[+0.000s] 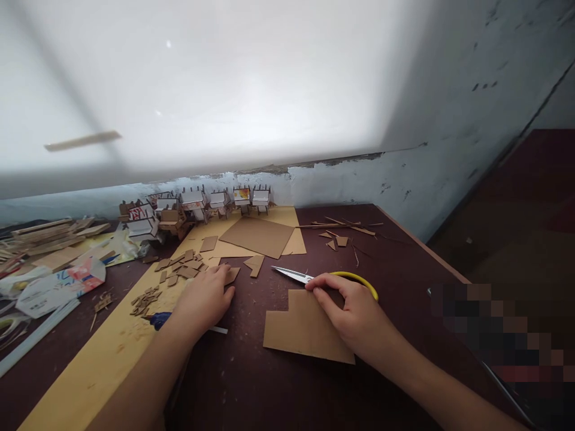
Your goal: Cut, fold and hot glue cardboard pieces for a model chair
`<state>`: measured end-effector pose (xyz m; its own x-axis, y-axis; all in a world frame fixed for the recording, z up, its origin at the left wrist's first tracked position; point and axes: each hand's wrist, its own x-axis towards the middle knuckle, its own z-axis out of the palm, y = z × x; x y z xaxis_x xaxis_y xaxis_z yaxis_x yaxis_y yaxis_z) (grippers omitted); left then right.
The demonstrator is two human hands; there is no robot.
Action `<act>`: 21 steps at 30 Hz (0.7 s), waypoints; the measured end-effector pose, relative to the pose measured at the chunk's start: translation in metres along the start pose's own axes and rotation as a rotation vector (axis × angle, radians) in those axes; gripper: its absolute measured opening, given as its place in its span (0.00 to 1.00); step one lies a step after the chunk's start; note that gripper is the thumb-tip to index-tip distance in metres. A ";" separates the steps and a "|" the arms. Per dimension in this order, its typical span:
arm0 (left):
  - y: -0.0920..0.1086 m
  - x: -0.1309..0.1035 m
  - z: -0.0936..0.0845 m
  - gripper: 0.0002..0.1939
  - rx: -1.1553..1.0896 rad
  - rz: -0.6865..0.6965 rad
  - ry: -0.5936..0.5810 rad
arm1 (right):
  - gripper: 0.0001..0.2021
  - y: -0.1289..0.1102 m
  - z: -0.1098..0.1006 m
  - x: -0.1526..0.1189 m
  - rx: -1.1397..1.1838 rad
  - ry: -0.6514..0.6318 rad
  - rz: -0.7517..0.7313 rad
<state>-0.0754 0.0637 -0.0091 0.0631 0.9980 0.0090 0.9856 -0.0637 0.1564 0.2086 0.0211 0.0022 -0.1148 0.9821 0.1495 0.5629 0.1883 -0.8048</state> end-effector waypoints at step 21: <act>0.004 0.001 -0.008 0.10 0.154 0.017 -0.097 | 0.14 -0.004 0.002 -0.003 -0.078 -0.101 0.039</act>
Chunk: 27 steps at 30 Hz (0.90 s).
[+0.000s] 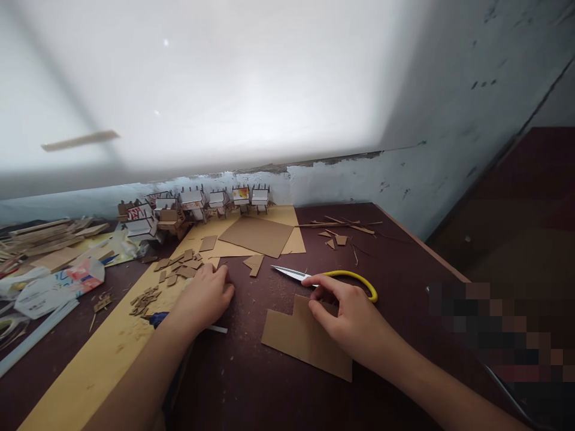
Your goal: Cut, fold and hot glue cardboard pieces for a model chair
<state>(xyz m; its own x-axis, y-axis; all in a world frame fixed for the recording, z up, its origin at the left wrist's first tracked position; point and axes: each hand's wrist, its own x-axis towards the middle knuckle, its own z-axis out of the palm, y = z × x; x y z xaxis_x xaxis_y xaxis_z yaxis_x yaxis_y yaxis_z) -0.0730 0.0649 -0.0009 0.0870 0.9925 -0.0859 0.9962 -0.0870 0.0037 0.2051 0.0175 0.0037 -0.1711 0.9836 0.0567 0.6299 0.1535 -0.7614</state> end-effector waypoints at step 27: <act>0.059 -0.036 -0.015 0.06 -0.878 0.310 0.124 | 0.12 0.011 0.003 0.005 0.235 -0.016 0.001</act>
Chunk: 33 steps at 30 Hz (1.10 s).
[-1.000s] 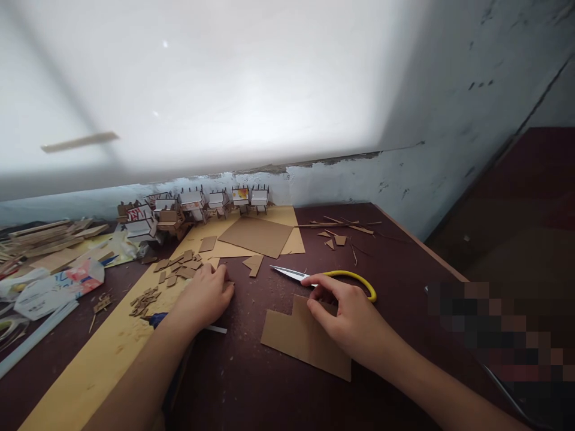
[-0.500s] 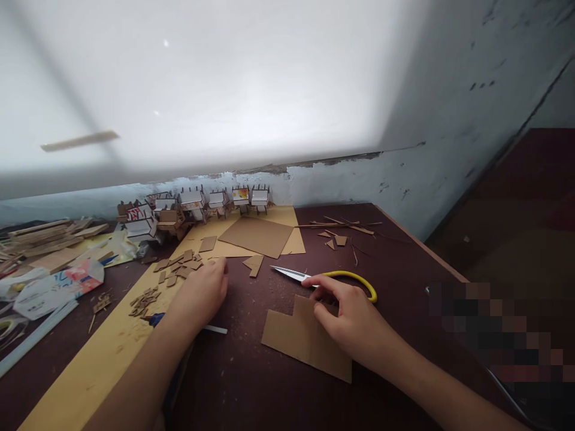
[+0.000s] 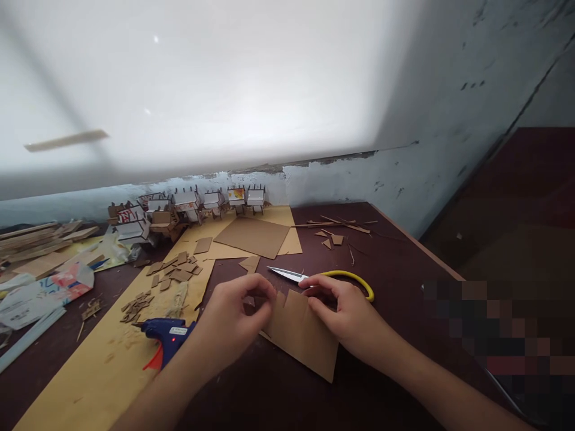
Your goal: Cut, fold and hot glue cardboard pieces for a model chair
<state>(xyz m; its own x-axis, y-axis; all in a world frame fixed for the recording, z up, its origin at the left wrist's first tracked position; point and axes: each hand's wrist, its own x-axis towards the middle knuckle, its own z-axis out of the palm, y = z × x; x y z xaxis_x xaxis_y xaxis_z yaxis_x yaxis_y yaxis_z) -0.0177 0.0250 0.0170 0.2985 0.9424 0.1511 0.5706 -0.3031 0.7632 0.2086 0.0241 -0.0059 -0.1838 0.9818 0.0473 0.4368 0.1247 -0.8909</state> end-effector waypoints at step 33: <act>0.015 -0.012 0.013 0.03 -0.130 -0.058 -0.142 | 0.25 0.005 0.003 0.006 0.486 0.023 0.204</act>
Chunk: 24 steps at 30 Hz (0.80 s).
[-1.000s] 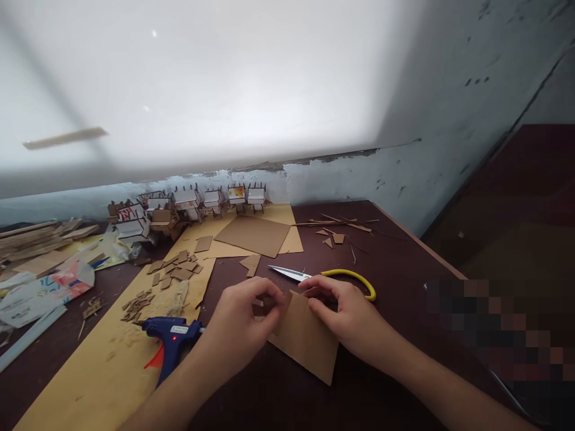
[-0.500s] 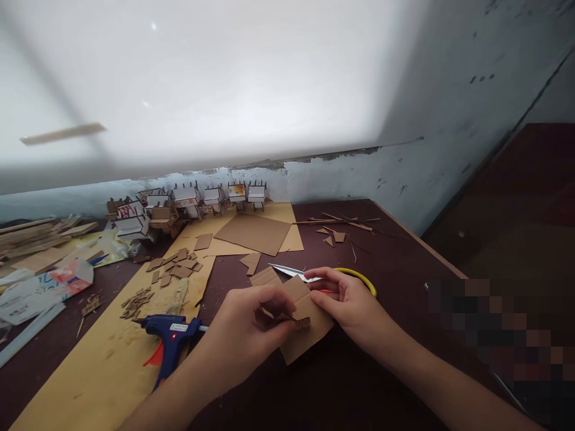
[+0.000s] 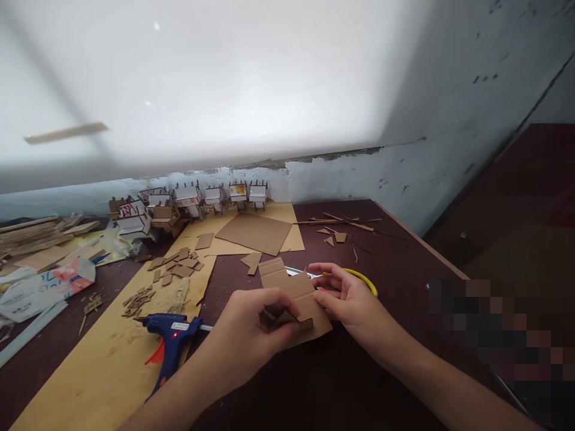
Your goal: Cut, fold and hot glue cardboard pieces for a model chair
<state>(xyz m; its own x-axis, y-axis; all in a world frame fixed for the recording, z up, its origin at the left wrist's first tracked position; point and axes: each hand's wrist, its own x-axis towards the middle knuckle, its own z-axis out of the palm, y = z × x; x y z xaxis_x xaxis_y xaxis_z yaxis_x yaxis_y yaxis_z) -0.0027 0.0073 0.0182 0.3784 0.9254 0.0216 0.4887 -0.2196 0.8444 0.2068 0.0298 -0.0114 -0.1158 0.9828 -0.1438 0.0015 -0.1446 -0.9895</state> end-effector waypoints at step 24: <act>0.004 -0.001 0.016 0.06 0.052 0.154 0.031 | 0.23 -0.001 0.006 -0.005 0.022 -0.077 0.057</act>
<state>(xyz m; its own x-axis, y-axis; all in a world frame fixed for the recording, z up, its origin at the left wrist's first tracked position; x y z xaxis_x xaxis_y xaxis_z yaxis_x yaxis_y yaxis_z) 0.0118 0.0006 0.0128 0.4280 0.8884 0.1663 0.4673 -0.3750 0.8007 0.2017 0.0242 -0.0092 -0.1918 0.9614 -0.1971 -0.0120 -0.2031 -0.9791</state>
